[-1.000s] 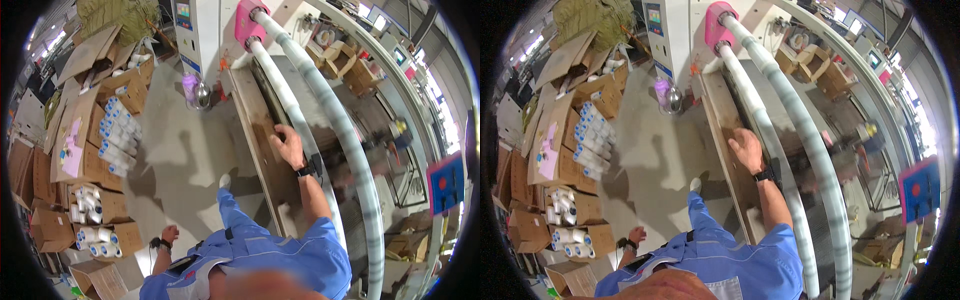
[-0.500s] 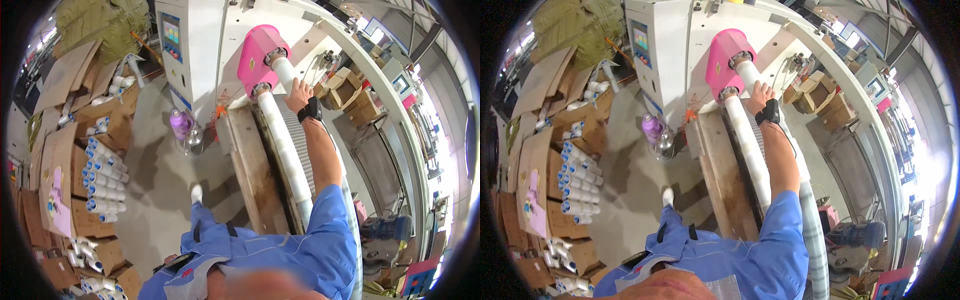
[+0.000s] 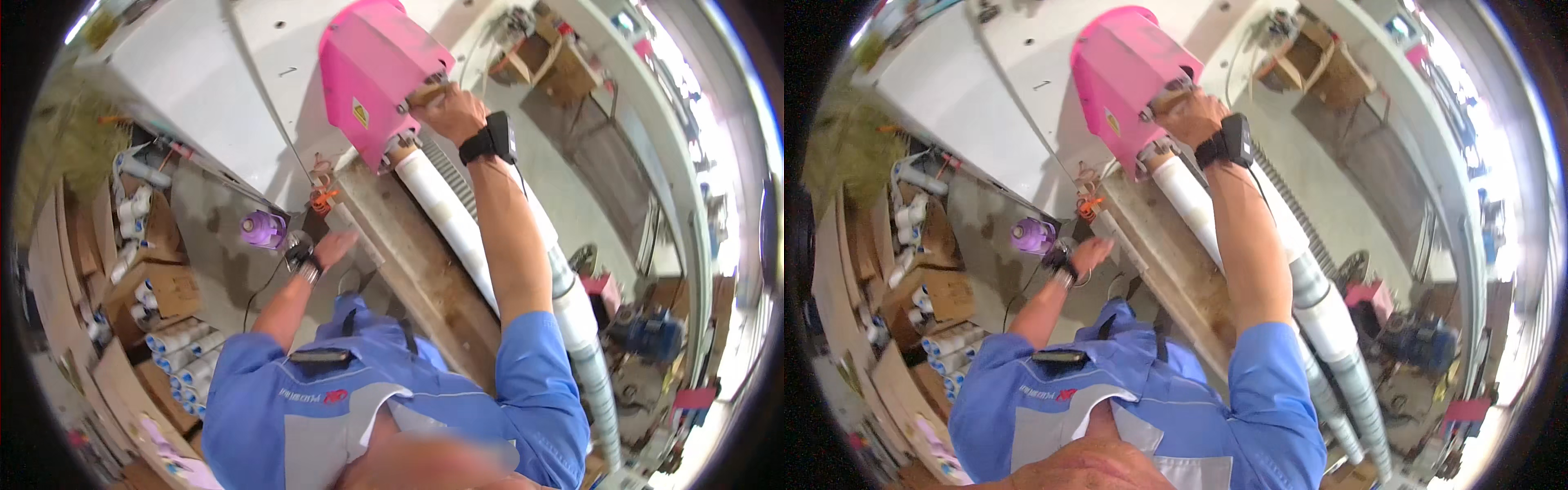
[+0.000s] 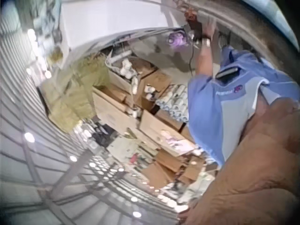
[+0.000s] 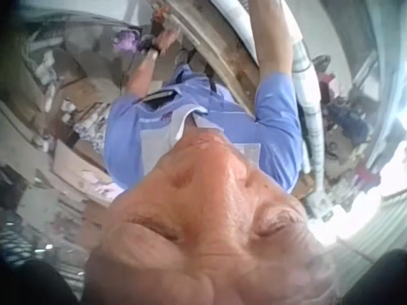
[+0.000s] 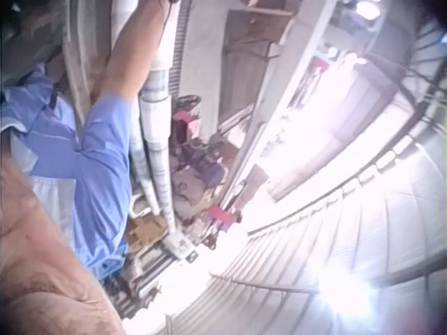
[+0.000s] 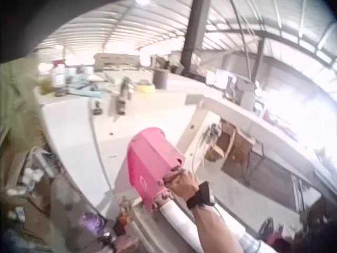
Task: Operating an industrial rolling machine, handling large rolls of material and replacing cardboard cores.
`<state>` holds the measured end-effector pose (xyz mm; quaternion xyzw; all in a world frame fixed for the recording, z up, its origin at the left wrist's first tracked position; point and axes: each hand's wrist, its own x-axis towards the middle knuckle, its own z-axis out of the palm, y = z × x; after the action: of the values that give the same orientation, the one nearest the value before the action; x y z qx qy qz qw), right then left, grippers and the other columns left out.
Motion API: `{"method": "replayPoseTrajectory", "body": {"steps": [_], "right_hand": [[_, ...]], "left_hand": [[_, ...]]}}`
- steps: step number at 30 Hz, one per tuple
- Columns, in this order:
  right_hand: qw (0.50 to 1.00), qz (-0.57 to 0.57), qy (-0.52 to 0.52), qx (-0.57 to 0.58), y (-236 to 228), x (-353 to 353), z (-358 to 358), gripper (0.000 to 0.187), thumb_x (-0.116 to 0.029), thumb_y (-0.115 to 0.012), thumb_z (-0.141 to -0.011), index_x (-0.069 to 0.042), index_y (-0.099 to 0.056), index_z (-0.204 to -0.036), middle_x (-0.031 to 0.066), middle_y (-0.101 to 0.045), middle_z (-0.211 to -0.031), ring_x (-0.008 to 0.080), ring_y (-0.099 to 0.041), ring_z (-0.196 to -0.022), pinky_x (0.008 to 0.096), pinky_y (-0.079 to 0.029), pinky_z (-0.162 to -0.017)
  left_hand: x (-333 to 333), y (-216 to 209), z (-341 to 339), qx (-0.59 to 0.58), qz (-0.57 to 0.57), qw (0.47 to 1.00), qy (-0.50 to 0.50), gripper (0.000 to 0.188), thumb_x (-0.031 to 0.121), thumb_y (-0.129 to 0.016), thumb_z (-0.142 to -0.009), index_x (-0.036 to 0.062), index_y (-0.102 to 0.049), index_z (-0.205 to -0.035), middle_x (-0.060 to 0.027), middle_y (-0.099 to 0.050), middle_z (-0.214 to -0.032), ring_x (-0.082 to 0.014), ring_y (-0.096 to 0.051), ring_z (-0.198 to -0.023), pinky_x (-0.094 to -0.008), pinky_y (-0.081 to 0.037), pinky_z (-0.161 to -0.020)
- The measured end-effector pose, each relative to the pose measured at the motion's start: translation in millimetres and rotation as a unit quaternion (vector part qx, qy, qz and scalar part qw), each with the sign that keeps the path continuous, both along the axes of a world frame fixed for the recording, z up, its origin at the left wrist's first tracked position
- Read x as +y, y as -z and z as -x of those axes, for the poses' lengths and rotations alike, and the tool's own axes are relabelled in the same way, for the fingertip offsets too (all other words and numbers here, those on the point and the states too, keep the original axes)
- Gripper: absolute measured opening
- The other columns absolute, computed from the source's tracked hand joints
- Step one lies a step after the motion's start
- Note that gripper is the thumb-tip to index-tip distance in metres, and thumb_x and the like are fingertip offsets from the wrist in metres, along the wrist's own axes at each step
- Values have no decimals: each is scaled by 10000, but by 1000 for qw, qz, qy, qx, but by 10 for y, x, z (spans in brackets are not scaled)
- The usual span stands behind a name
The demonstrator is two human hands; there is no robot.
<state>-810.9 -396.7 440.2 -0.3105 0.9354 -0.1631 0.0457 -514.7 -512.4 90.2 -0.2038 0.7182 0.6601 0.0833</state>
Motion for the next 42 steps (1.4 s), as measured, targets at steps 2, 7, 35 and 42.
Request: {"method": "replayPoseTrajectory", "body": {"steps": [2,7,35,42], "right_hand": [[999,-15,34,-16,-27,-10,-49,827,-635,-728,-666,35,-624,-1140,255,-706,-983,400,-684,-981,449,-532,-869],[997,-39,60,-3,-58,858,-323,670,-466,-755,-716,-28,-603,-1200,218,-687,-1026,355,-662,-1021,432,-525,-889],[847,29,266,460,669,7160,-3233,541,-129,-713,-623,-121,-589,-1150,35,-549,-1101,215,-544,-1067,368,-436,-931],[820,40,274,501,734,8869,-3762,612,-145,-746,-524,-127,-582,-1113,51,-551,-1082,236,-554,-1047,377,-450,-897]], "left_hand": [[-123,-435,848,27,349,909,226,425,153,-470,-984,65,-508,-1398,-205,-627,-1205,-303,-622,-1093,-438,-500,-890],[228,-682,2081,-166,-249,939,-169,732,701,-538,-867,178,-507,-1378,-97,-579,-1240,-283,-579,-1103,-535,-491,-869],[7898,-9,106,34,-337,786,518,363,412,-497,-1018,95,-588,-1171,-77,-624,-1149,-210,-589,-1061,-343,-500,-936],[8750,-215,-436,155,-258,872,387,426,429,-548,-978,118,-570,-1268,-78,-600,-1258,-216,-575,-1163,-397,-516,-959]]}}
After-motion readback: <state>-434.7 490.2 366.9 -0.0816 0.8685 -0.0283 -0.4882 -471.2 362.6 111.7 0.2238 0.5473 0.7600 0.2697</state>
